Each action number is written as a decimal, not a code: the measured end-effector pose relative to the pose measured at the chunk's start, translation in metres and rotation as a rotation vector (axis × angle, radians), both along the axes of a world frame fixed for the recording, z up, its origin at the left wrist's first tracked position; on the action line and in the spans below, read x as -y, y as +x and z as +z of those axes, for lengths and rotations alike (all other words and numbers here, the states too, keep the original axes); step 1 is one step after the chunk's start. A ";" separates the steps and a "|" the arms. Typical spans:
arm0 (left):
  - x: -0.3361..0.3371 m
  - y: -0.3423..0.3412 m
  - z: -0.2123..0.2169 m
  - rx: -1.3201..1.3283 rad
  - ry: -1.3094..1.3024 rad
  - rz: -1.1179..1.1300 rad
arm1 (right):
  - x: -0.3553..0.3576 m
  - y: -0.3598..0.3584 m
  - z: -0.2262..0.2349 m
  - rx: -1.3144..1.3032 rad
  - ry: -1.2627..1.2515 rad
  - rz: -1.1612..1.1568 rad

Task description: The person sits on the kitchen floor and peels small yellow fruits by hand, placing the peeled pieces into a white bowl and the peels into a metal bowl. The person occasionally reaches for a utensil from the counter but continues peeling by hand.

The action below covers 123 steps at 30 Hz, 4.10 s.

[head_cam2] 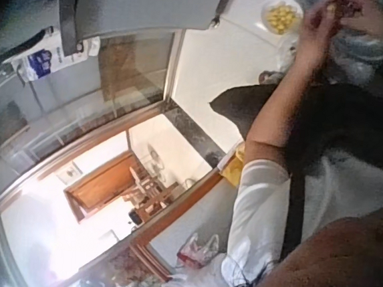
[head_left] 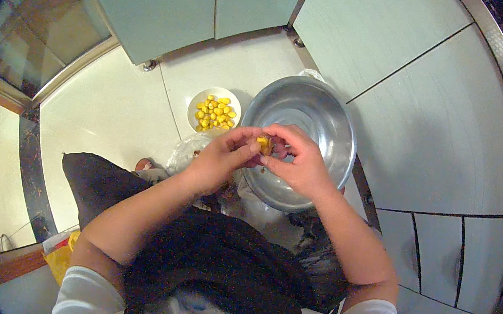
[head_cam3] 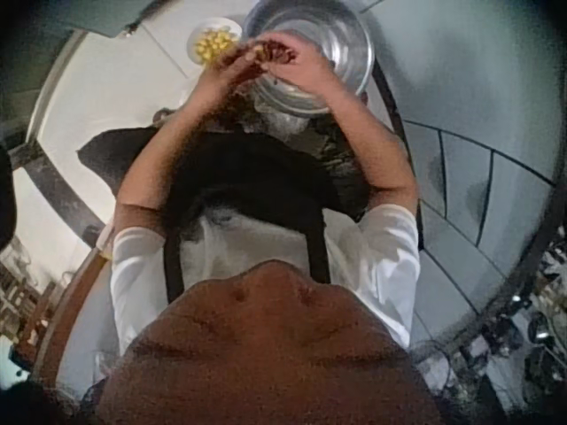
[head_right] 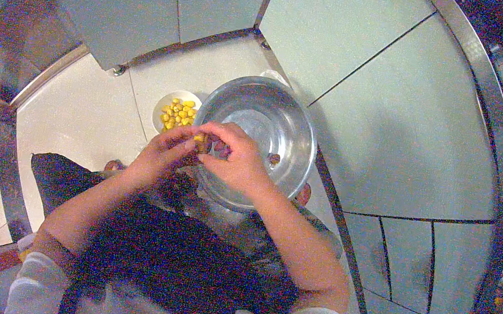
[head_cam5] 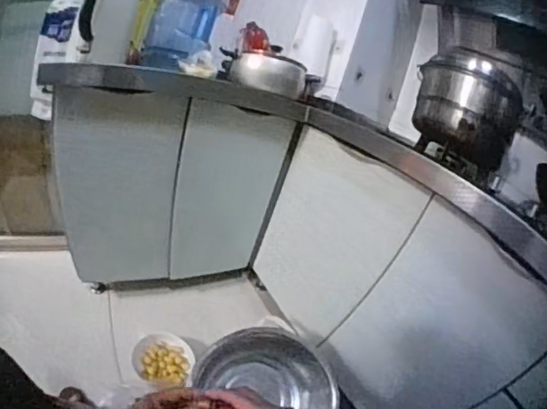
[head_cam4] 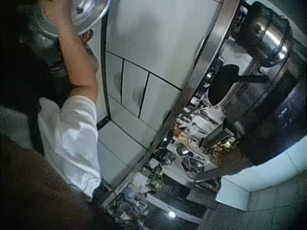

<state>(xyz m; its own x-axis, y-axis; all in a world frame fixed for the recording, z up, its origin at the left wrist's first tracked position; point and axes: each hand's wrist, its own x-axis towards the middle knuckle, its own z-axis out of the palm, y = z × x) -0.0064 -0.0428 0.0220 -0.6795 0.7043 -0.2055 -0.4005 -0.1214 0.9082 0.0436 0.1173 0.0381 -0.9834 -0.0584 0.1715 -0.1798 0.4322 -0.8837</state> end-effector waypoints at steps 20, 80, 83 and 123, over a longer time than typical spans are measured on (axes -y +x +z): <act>0.014 -0.005 0.001 0.075 0.040 0.076 | 0.024 0.005 -0.003 0.068 -0.003 -0.263; 0.045 -0.006 0.010 0.005 -0.132 -0.014 | 0.045 -0.003 0.012 -0.098 0.171 -0.087; 0.045 -0.006 0.008 0.005 -0.114 -0.017 | 0.047 -0.004 0.011 -0.078 0.122 -0.112; 0.043 0.000 0.002 -0.228 -0.095 0.084 | 0.044 -0.009 -0.008 0.201 -0.066 -0.177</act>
